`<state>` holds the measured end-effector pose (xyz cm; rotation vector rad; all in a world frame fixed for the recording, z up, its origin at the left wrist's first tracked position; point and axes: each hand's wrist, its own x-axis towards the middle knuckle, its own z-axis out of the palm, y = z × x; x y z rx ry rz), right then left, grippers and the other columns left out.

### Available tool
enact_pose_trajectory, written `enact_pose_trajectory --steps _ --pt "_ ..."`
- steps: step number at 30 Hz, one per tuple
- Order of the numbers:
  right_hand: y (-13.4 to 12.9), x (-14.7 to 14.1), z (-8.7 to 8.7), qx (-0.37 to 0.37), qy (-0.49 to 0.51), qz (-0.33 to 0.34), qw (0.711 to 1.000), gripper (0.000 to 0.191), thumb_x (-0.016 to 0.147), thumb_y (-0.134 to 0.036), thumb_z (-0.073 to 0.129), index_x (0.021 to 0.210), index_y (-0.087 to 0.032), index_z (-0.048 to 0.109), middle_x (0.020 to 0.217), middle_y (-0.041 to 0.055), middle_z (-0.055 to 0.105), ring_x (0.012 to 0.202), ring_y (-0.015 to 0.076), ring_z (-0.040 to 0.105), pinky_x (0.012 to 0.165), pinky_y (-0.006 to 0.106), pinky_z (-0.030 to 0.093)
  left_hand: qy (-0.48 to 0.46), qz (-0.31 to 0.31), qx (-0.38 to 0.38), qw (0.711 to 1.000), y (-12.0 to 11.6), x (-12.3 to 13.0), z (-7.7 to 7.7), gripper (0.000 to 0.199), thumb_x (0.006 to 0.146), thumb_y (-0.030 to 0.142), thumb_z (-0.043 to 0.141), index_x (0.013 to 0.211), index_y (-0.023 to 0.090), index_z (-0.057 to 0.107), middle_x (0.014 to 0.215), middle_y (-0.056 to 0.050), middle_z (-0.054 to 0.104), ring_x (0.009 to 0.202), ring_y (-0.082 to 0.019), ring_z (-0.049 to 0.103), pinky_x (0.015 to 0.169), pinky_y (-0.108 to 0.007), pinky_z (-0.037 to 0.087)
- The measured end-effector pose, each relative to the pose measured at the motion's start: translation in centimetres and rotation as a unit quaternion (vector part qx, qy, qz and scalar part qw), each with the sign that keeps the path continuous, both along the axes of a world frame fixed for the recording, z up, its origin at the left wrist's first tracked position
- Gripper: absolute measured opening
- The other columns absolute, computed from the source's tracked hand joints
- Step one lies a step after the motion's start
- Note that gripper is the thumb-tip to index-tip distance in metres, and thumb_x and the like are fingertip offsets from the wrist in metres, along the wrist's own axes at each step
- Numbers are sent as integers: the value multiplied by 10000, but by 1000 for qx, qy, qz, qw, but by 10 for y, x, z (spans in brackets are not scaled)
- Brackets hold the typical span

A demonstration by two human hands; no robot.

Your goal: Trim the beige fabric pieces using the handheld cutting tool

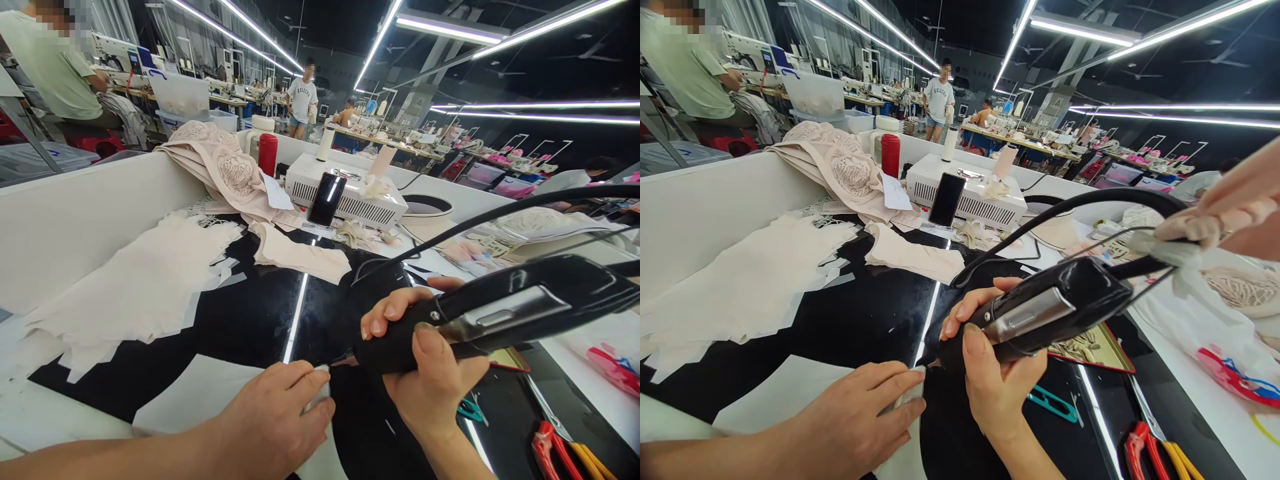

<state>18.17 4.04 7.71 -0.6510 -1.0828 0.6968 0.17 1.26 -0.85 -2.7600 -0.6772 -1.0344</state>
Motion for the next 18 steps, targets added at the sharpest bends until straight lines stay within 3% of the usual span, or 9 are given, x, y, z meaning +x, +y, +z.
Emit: enact_pose_trajectory --steps 18 --pt "-1 -4 -2 -5 -8 -16 1000 301 890 -305 777 1141 -283 614 774 -55 649 565 143 626 508 303 570 7 0 16 1000 -1 2 2 92 1017 154 630 1054 134 712 1170 -98 756 1002 -209 699 781 -308 573"
